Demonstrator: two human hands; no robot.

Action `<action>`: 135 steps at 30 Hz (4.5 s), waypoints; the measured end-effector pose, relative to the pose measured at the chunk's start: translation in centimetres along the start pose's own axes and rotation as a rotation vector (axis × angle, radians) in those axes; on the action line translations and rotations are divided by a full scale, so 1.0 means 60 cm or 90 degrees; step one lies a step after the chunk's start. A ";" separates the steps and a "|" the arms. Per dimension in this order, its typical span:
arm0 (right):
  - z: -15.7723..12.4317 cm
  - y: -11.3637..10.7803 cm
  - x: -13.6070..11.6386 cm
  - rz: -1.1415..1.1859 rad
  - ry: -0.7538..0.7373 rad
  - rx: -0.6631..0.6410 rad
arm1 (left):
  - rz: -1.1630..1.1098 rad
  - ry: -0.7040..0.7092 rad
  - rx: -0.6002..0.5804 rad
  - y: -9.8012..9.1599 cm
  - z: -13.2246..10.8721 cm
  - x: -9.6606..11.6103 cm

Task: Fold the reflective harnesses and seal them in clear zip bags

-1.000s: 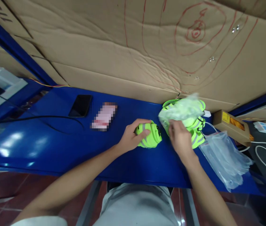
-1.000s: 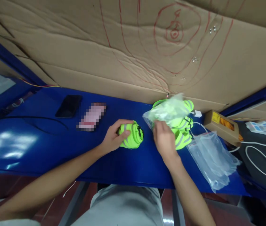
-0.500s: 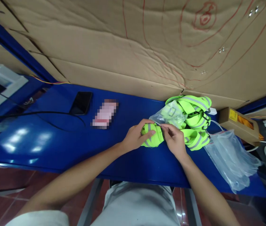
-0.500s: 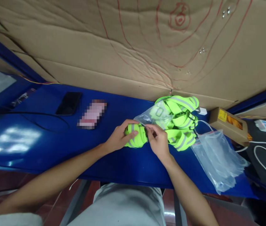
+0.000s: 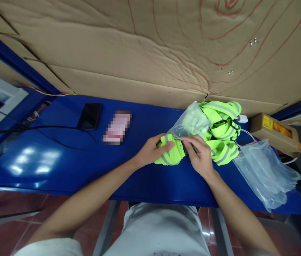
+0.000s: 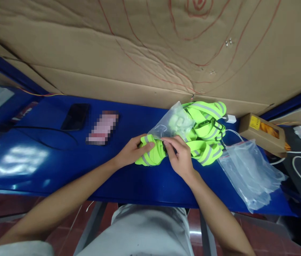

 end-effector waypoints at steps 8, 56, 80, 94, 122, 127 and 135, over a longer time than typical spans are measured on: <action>-0.008 0.002 -0.015 -0.117 -0.096 0.049 | -0.022 0.063 0.149 -0.030 0.001 0.010; -0.060 0.102 0.048 0.264 0.345 -0.067 | -0.271 -0.027 0.175 -0.002 -0.011 0.001; -0.080 0.104 0.106 0.399 0.642 0.030 | -0.333 -0.106 0.089 0.050 -0.008 -0.015; -0.032 0.047 0.078 0.068 0.228 0.123 | -0.470 -0.293 0.018 0.084 -0.045 -0.027; -0.057 0.095 -0.018 -0.348 -0.248 -0.305 | -0.165 -0.289 -0.223 0.083 -0.050 -0.029; -0.037 0.072 0.000 -0.274 -0.181 -0.321 | 0.389 0.241 -0.035 -0.015 -0.028 0.088; -0.025 0.015 -0.028 -0.119 -0.232 -0.011 | 0.667 0.639 -0.134 0.024 0.000 0.089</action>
Point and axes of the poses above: each hand's wrist, its own z-axis towards the middle knuckle, its own y-axis out of the palm, x = y × z, the point moved 9 cm from there along z, towards the middle knuckle, and after that the axes turned 13 degrees about x, right-handed, at the moved point
